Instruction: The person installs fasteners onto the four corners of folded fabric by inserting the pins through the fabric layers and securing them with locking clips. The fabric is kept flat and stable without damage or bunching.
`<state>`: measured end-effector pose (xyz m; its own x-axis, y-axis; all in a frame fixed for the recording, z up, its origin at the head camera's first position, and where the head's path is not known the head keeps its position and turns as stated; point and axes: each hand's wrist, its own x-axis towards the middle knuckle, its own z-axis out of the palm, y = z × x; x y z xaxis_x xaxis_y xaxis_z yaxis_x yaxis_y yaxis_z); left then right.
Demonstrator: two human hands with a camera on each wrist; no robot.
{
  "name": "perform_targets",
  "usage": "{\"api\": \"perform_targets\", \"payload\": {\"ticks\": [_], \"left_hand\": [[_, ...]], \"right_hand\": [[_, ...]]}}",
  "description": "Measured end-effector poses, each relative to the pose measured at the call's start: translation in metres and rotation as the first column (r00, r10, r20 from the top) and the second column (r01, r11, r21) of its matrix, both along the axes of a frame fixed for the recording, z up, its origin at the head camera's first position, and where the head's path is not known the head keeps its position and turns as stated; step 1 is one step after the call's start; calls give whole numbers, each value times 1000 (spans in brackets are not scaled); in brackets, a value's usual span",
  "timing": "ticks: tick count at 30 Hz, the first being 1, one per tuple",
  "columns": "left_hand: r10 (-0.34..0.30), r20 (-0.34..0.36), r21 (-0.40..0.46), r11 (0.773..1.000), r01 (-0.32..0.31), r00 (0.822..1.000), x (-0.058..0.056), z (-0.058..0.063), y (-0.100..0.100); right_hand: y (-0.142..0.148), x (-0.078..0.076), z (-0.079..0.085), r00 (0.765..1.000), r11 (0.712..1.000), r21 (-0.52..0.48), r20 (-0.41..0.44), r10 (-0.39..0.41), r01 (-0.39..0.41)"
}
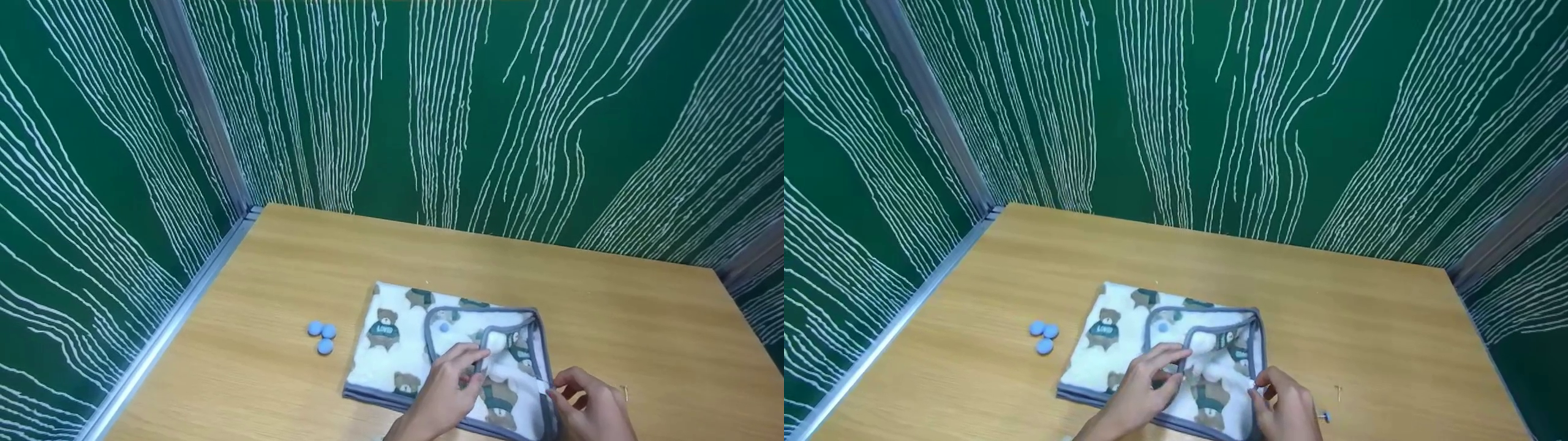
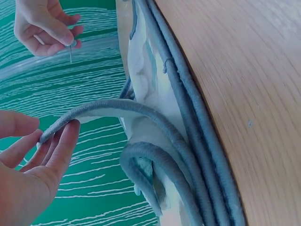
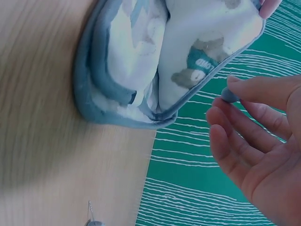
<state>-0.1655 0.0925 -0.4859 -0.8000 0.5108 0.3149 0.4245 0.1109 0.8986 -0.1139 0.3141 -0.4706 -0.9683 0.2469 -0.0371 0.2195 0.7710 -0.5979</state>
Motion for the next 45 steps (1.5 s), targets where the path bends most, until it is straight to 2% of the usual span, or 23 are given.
{"api": "perform_targets", "payload": {"ticks": [7,12,19,22,24,29,37,40,43,45], "left_hand": [[-3,19,2,1000,3,1000,-2,-5,-1],[6,60,16,1000,-7,998,-1,-10,0],[-1,170,44,999,-7,985,1,-11,-1],[-9,173,53,999,0,985,0,-11,-3],[-8,158,49,999,0,987,-1,-11,-3],[5,68,35,999,-7,998,-2,-13,-2],[9,-24,18,1000,-9,1000,-3,-12,-2],[21,-101,2,1000,-21,995,-4,-11,-2],[41,-190,5,999,-40,981,-4,-11,-3],[50,-224,9,999,-49,973,-4,-10,-2]], "right_hand": [[-4,-6,2,997,1000,-27,74,-8,10],[-8,-7,-1,1000,1000,-18,30,3,-3],[-13,-10,-3,998,999,-40,57,16,-14],[-16,-14,-4,999,999,-23,29,27,-26],[-19,-16,-3,999,999,-20,10,32,-32],[-23,-20,-2,999,999,-23,-15,39,-40],[-27,-26,1,998,998,-14,-34,60,-60],[-29,-27,1,996,998,-12,-54,65,-66],[-32,-28,0,988,997,4,-132,82,-82],[-33,-27,-2,980,996,20,-176,90,-88]]}}
